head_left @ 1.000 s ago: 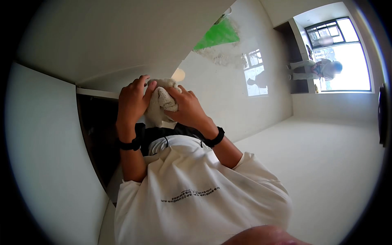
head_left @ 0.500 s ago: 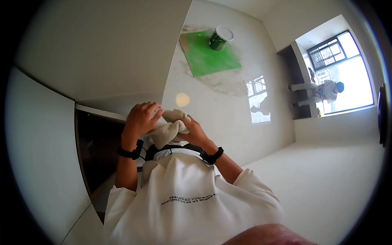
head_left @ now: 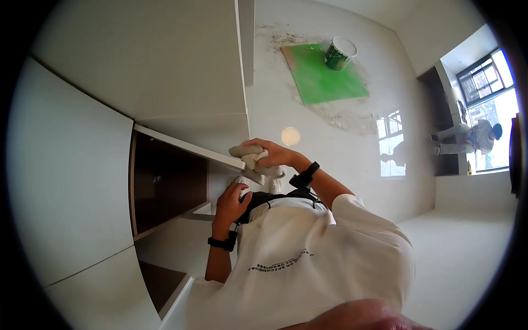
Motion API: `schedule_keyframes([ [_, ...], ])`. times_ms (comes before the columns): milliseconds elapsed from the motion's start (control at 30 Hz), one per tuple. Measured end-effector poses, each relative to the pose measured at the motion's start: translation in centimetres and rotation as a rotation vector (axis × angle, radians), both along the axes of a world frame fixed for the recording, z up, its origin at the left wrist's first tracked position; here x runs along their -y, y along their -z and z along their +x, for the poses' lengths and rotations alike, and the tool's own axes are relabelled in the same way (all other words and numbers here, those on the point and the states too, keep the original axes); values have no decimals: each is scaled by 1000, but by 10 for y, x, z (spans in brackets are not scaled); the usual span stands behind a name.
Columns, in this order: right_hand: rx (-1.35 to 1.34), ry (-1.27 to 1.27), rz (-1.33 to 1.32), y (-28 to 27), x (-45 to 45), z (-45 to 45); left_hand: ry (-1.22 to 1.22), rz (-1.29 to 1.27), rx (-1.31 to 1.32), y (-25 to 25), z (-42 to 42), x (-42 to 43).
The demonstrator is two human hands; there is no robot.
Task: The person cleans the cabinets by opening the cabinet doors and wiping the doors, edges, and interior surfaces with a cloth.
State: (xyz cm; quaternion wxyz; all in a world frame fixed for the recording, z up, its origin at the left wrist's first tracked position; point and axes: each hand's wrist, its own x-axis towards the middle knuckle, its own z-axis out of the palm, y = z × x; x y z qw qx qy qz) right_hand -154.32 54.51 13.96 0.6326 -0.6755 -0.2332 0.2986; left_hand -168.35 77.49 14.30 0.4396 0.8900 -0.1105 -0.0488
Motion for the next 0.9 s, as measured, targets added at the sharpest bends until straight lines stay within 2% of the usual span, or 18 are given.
schedule_keyframes([
  [33, 38, -45, -3, -10, 0, 2, 25, 62, -140, 13, -8, -6],
  [133, 29, -133, -27, -66, -9, 1, -59, 67, -112, 19, -21, 3],
  [167, 178, -109, 12, -73, -13, 0, -81, -11, -197, 18, -23, 8],
  [267, 41, -135, 22, -105, -22, -13, -169, -95, -235, 29, -15, 19],
  [333, 119, -169, -33, -93, -32, -21, -244, -166, -307, 24, -8, 21],
  [400, 151, -200, -144, -70, -39, -33, -301, -219, -214, 26, -15, 21],
  [467, -264, -139, 294, -25, -40, -49, -309, -371, -165, 45, -21, 21],
  [500, -382, -63, 285, -9, -36, -61, -356, -511, -190, 48, -23, 24],
  [533, -493, -17, 286, 7, -46, -67, -388, -387, -191, 37, -23, 27],
  [633, -400, 102, 207, 31, -52, -72, -312, -383, -130, 46, -18, 23],
  [700, -336, 55, 142, 12, -51, -62, -265, -436, -130, 41, -11, 24],
  [800, -288, 11, 160, -3, -50, -45, -199, -222, -130, 23, -4, 27],
  [900, -217, 0, 243, -37, -46, -31, -206, -146, -76, 23, 3, 32],
])
